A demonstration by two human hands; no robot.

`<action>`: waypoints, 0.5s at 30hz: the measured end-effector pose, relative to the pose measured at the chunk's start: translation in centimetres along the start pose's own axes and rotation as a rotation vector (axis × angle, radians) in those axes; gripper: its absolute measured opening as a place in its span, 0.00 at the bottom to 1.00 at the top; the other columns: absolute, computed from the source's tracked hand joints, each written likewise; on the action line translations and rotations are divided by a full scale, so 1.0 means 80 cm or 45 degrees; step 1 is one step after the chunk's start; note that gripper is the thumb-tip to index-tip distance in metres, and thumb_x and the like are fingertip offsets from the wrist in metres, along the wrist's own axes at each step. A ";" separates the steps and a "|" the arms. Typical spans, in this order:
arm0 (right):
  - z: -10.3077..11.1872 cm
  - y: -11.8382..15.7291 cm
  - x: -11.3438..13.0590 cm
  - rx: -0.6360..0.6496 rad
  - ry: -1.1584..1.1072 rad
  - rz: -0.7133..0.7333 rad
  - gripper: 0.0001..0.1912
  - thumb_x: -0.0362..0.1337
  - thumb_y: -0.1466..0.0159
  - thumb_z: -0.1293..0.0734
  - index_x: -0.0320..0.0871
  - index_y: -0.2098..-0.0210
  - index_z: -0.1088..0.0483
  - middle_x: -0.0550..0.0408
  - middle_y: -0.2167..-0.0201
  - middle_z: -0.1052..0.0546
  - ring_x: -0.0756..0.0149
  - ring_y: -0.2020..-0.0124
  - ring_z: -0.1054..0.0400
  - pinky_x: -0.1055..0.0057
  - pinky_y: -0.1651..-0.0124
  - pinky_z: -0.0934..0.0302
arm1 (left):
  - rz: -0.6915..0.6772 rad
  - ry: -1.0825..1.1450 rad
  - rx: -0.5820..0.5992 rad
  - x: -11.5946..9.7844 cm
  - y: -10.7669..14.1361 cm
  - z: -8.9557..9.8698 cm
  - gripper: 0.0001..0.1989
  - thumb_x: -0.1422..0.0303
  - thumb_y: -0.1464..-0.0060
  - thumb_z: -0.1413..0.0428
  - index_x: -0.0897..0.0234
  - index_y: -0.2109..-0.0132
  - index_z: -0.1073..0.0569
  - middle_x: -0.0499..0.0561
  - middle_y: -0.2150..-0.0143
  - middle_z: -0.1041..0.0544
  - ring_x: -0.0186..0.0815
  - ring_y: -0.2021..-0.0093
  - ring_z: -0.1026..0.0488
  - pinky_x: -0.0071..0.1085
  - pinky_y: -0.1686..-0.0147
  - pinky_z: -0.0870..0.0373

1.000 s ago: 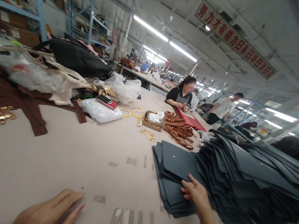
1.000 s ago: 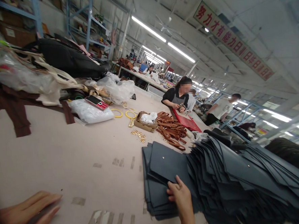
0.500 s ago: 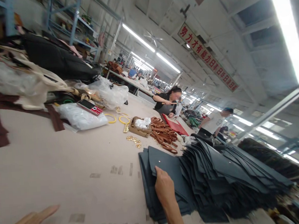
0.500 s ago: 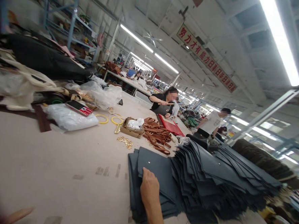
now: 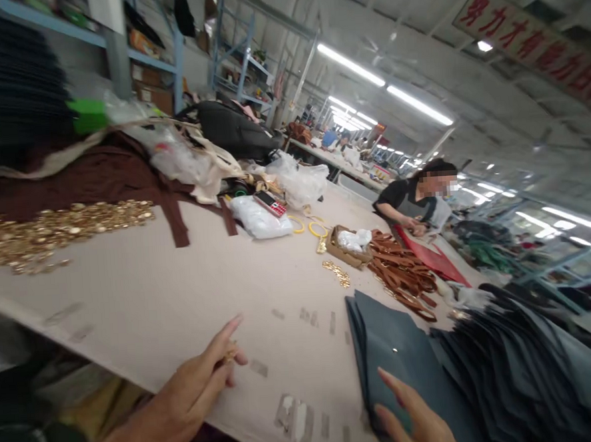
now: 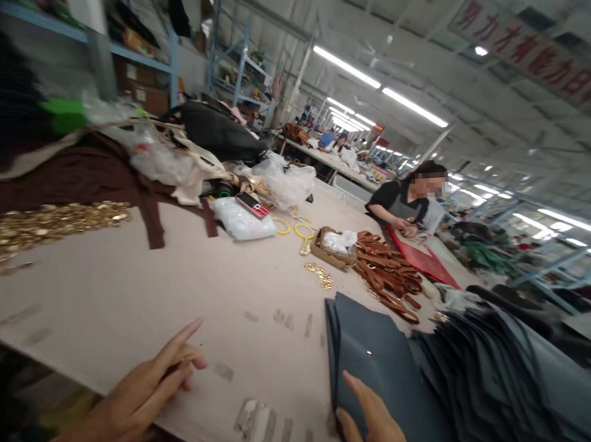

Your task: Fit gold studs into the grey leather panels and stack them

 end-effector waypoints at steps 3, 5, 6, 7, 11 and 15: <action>-0.017 -0.038 0.090 -0.144 -0.195 0.221 0.15 0.40 0.38 0.34 0.45 0.54 0.23 0.51 0.57 0.19 0.62 0.58 0.22 0.77 0.56 0.28 | -0.069 0.186 0.095 -0.029 0.005 -0.002 0.28 0.69 0.33 0.63 0.50 0.31 0.62 0.44 0.55 0.25 0.26 0.66 0.28 0.21 0.59 0.32; -0.038 -0.055 0.163 -0.151 -0.358 0.422 0.12 0.37 0.37 0.33 0.44 0.56 0.23 0.51 0.61 0.18 0.65 0.62 0.22 0.79 0.58 0.28 | -0.100 0.201 0.109 -0.039 0.008 0.003 0.29 0.70 0.34 0.62 0.47 0.31 0.65 0.44 0.53 0.25 0.26 0.64 0.28 0.22 0.56 0.32; -0.048 -0.061 0.198 -0.155 -0.443 0.515 0.11 0.35 0.37 0.33 0.43 0.56 0.24 0.52 0.63 0.18 0.67 0.65 0.22 0.80 0.60 0.28 | -0.110 0.191 0.116 -0.041 0.010 0.007 0.30 0.70 0.33 0.62 0.46 0.31 0.66 0.44 0.51 0.25 0.27 0.63 0.28 0.22 0.56 0.32; -0.057 -0.065 0.230 -0.157 -0.524 0.598 0.11 0.33 0.37 0.33 0.43 0.55 0.25 0.52 0.65 0.19 0.68 0.66 0.23 0.81 0.62 0.29 | -0.110 0.179 0.129 -0.042 0.012 0.011 0.31 0.70 0.33 0.61 0.45 0.31 0.67 0.45 0.50 0.26 0.27 0.62 0.28 0.23 0.56 0.32; -0.081 -0.076 0.317 -0.014 -0.722 0.879 0.15 0.27 0.36 0.37 0.44 0.51 0.28 0.52 0.63 0.20 0.71 0.64 0.25 0.79 0.62 0.30 | -0.037 0.160 0.153 -0.035 0.024 0.027 0.32 0.71 0.33 0.61 0.50 0.30 0.69 0.49 0.45 0.26 0.32 0.54 0.27 0.27 0.51 0.32; -0.097 -0.082 0.350 0.082 -0.809 1.112 0.16 0.26 0.35 0.39 0.45 0.50 0.29 0.51 0.62 0.20 0.69 0.62 0.25 0.77 0.59 0.30 | -0.018 0.065 0.138 -0.026 0.036 0.042 0.35 0.73 0.36 0.60 0.54 0.30 0.70 0.54 0.45 0.26 0.39 0.49 0.27 0.32 0.49 0.31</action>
Point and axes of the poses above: each hand's wrist, its own y-axis away from the middle knuckle, its own z-axis out of the back of the hand, x = y × z, the point moved 6 cm from there along -y, towards the middle knuckle
